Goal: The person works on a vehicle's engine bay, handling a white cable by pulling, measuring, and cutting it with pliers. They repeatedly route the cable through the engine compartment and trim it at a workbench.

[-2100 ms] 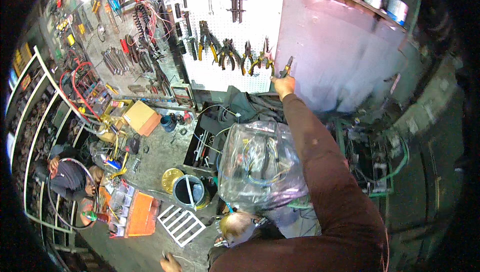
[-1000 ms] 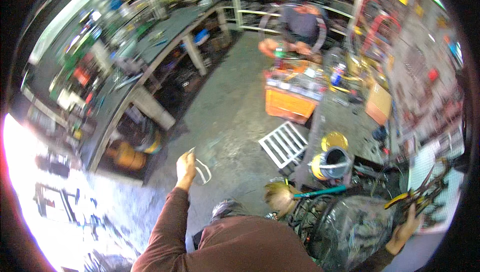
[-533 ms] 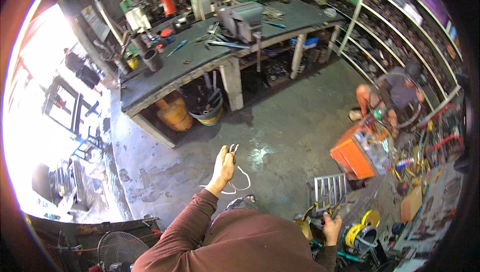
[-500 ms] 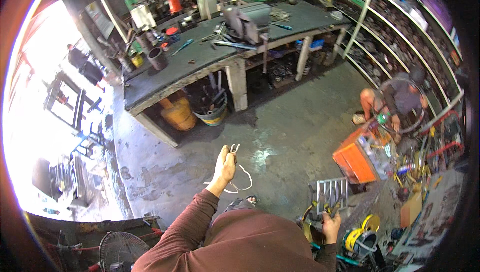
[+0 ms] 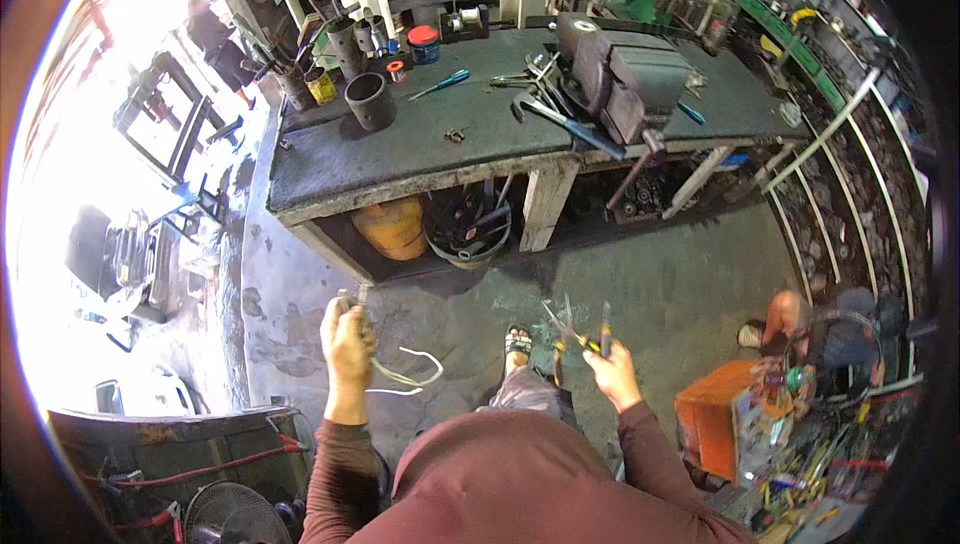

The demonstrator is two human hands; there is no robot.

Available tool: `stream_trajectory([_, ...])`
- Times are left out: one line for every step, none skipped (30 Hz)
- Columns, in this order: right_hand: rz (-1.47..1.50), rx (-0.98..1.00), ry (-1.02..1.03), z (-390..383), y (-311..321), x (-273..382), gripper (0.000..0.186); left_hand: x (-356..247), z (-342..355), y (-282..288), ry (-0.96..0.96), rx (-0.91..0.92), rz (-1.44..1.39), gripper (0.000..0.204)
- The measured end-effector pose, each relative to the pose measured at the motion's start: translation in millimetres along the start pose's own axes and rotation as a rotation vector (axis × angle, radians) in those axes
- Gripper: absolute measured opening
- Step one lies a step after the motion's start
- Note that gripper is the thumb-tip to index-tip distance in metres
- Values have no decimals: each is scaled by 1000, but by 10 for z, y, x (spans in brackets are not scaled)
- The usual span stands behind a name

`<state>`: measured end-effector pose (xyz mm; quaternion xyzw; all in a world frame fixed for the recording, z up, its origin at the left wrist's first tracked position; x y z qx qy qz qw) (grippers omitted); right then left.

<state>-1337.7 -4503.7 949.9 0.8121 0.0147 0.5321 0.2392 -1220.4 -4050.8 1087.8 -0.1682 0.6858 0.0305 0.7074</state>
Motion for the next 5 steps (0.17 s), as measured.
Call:
stream_trajectory([-20,66,-43,319,-74,157,24,-113,132,-2,-4,-67,-25,6])
stream_trajectory([-33,117,-92,614,-135,314,25,-287,291,-82,-1,-107,-86,5])
stream_trajectory([-54,115,-40,898,-183,579,26,-496,469,-126,-87,-100,-86,5])
stream_trajectory([-80,126,11,1144,-242,871,26,-719,620,-135,-170,-106,-79,6])
stream_trajectory([-114,136,47,1302,-274,1136,26,-946,793,-169,-233,-138,-131,8])
Point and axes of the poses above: each hand's wrist, its own z-axis towards the middle knuckle, its own y-axis out of the back of the hand, x = y × z, the point moved 6 cm from there along z, towards the middle knuckle, and after that the axes turned 12 degrees about -y, right-handed, at the moved point
